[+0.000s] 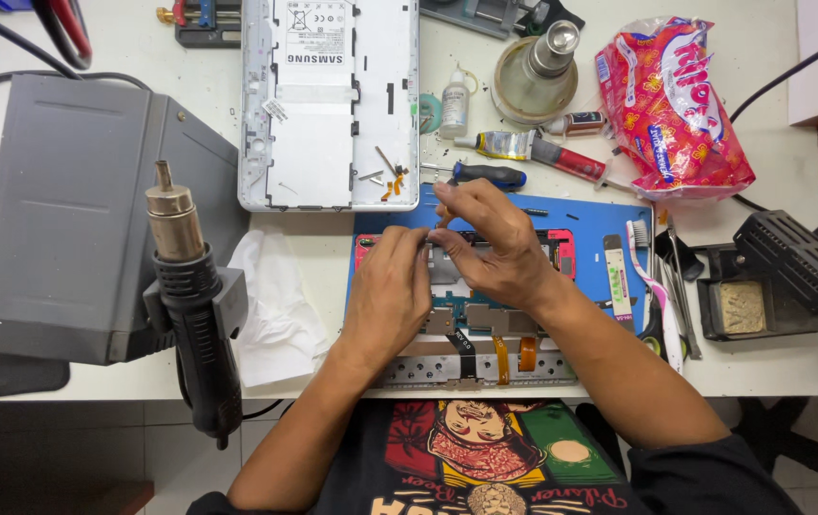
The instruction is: The person disassembles a tablet by removing screws, prying off components, and detaching ribbon cables. They use a screwdriver, a prying tool, and tweezers to separate the motherboard and other internal parts from the chassis.
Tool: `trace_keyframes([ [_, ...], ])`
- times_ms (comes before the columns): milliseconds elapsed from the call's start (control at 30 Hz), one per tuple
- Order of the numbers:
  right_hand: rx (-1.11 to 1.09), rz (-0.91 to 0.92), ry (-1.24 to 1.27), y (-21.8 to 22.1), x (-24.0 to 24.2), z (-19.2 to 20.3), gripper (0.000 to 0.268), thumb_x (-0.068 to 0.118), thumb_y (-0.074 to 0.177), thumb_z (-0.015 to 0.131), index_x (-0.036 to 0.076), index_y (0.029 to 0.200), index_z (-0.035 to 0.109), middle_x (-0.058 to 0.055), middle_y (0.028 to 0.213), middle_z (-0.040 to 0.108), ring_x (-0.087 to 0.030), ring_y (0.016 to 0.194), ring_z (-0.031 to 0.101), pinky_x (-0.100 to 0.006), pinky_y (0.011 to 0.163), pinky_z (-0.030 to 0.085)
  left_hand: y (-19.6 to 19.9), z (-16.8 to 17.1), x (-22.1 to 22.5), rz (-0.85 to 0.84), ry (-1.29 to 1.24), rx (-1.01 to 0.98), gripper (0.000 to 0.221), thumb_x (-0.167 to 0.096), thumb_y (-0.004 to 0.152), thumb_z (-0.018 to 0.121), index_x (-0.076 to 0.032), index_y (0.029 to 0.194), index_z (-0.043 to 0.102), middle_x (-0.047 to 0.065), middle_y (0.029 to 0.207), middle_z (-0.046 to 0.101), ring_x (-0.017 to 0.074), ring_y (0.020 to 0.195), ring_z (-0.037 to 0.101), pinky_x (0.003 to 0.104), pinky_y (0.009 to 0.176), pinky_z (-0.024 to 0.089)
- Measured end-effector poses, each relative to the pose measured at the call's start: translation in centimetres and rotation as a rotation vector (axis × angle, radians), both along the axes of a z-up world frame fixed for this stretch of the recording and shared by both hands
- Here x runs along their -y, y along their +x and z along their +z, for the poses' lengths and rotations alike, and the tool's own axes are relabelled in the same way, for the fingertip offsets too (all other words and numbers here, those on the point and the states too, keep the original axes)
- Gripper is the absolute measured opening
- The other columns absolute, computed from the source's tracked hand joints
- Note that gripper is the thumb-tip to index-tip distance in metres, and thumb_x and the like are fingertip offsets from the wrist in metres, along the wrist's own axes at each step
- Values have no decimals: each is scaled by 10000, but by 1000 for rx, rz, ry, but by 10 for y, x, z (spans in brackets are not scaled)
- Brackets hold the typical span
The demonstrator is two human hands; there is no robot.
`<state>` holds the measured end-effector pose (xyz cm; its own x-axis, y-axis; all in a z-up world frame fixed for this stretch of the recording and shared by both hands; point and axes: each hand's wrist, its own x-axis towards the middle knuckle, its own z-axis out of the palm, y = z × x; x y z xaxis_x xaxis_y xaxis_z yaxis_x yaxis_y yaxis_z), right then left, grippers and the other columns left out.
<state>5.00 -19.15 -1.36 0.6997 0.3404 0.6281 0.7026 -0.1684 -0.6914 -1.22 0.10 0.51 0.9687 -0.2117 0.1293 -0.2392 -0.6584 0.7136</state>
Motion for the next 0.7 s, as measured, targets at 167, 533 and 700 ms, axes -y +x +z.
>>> trace_keyframes([
  [167, 2, -4, 47, -2, -3, 0, 565, -76, 1023, 776, 33, 1570, 682, -170, 1080, 796, -338, 961, 804, -507, 872, 691, 2, -2, 1, 3, 1, -3, 284, -94, 1160, 541, 20, 1352, 717, 162, 1110, 698, 366, 1074, 786, 450, 923, 631],
  [533, 42, -45, 52, -5, -7, 6, 577, -84, 1005, 774, -3, 1567, 672, -189, 1071, 782, -382, 942, 792, -521, 829, 668, 2, -8, 3, 4, 1, 73, 248, -77, 1152, 568, 6, 1326, 725, 148, 1091, 691, 369, 1058, 786, 453, 900, 625],
  [700, 99, -57, 61, -2, -10, 8, 580, -87, 1001, 777, -5, 1566, 673, -199, 1042, 783, -391, 889, 777, -528, 795, 672, 4, -11, 2, 30, 8, 117, 232, -69, 1135, 587, -13, 1303, 736, 133, 1056, 695, 372, 1020, 785, 440, 874, 624],
])
